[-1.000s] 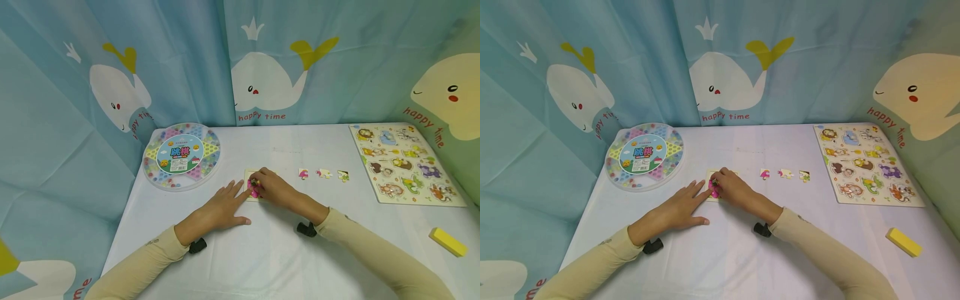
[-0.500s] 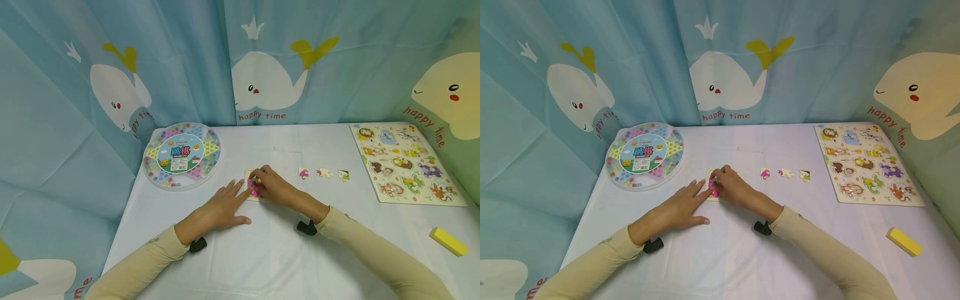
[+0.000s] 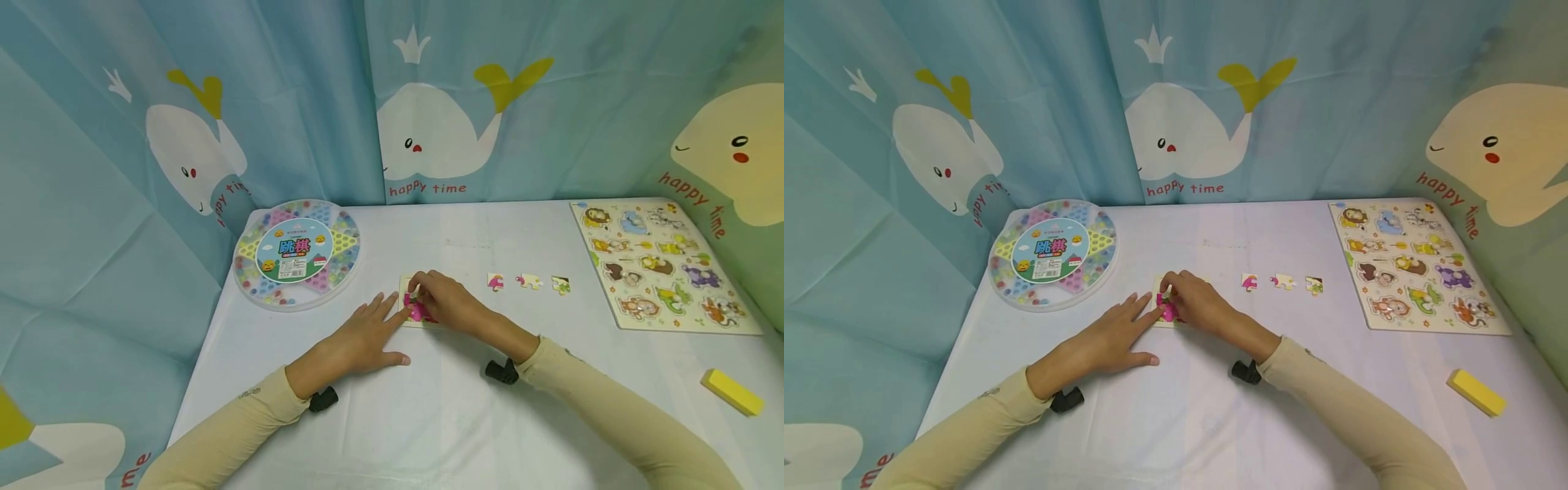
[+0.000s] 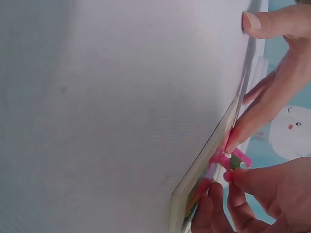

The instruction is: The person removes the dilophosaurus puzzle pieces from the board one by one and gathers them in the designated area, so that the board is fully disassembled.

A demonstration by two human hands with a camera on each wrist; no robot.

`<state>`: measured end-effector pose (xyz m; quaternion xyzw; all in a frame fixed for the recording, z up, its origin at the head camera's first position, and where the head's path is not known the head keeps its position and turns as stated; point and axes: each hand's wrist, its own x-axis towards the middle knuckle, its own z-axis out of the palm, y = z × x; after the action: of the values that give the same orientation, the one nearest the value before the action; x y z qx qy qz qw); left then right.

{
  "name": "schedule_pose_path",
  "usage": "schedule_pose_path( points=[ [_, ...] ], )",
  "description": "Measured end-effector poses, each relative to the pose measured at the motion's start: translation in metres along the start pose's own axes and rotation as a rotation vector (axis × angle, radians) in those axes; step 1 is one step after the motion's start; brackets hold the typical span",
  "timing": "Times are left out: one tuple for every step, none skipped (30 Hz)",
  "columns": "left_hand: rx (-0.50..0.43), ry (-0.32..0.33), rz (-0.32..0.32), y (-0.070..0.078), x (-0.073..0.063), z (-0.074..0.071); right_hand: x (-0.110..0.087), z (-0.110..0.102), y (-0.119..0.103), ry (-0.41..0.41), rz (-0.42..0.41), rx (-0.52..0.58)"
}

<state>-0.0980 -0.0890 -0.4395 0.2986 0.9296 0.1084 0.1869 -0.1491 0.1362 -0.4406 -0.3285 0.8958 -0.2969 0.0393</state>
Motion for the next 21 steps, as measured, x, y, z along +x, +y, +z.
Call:
schedule_pose_path(
  points=[
    [0.003, 0.001, 0.0, 0.0, 0.0, 0.0, 0.0, 0.0, 0.0, 0.005, 0.001, 0.0],
    [0.004, 0.001, 0.001, 0.0, 0.0, 0.0, 0.0, 0.0, 0.0, 0.009, 0.001, 0.0],
    [0.005, 0.002, 0.001, 0.0, 0.0, 0.0, 0.0, 0.0, 0.0, 0.013, 0.004, 0.0],
    [0.005, 0.003, 0.003, 0.0, 0.0, 0.0, 0.0, 0.001, -0.001, 0.017, 0.007, 0.001],
    [0.006, 0.004, 0.003, 0.0, 0.0, 0.0, 0.001, 0.001, -0.001, 0.019, 0.01, -0.001],
    [0.006, 0.004, 0.003, 0.0, -0.001, 0.0, 0.001, 0.001, -0.001, 0.019, 0.018, 0.0],
    [0.008, 0.005, 0.004, 0.001, -0.001, 0.0, 0.001, 0.001, -0.001, 0.02, 0.028, -0.001],
    [0.01, 0.005, 0.003, 0.001, -0.001, -0.001, 0.002, 0.001, -0.002, 0.02, 0.039, 0.001],
    [0.013, 0.005, 0.004, 0.001, -0.001, -0.001, 0.002, 0.001, -0.003, 0.019, 0.054, 0.003],
    [0.015, 0.005, 0.004, 0.001, -0.001, -0.001, 0.003, 0.001, -0.003, 0.018, 0.066, 0.006],
    [0.017, 0.005, 0.004, 0.002, -0.001, -0.001, 0.003, 0.001, -0.004, 0.015, 0.08, 0.012],
    [0.019, 0.006, 0.003, 0.002, -0.001, -0.001, 0.004, 0.001, -0.005, 0.012, 0.094, 0.018],
    [0.021, 0.007, 0.004, 0.002, -0.001, -0.001, 0.004, 0.001, -0.005, 0.007, 0.109, 0.026],
    [0.021, 0.008, 0.004, 0.002, 0.0, -0.001, 0.005, 0.001, -0.005, 0.002, 0.121, 0.034],
    [0.021, 0.009, 0.004, 0.002, 0.0, -0.001, 0.006, 0.001, -0.005, -0.006, 0.137, 0.043],
    [0.021, 0.009, 0.004, 0.001, 0.0, 0.0, 0.007, 0.0, -0.005, -0.014, 0.151, 0.054],
    [0.023, 0.01, 0.004, 0.001, 0.0, 0.0, 0.007, 0.0, -0.005, -0.022, 0.169, 0.065],
    [0.025, 0.009, 0.003, 0.001, 0.0, 0.0, 0.008, -0.001, -0.005, -0.031, 0.187, 0.075],
    [0.027, 0.01, 0.004, 0.001, 0.0, 0.0, 0.009, -0.001, -0.005, -0.04, 0.204, 0.085],
    [0.03, 0.01, 0.005, 0.001, 0.0, 0.001, 0.01, -0.001, -0.005, -0.047, 0.215, 0.092],
    [0.032, 0.009, 0.005, 0.001, 0.001, 0.001, 0.011, -0.002, -0.005, -0.052, 0.227, 0.1]
  ],
)
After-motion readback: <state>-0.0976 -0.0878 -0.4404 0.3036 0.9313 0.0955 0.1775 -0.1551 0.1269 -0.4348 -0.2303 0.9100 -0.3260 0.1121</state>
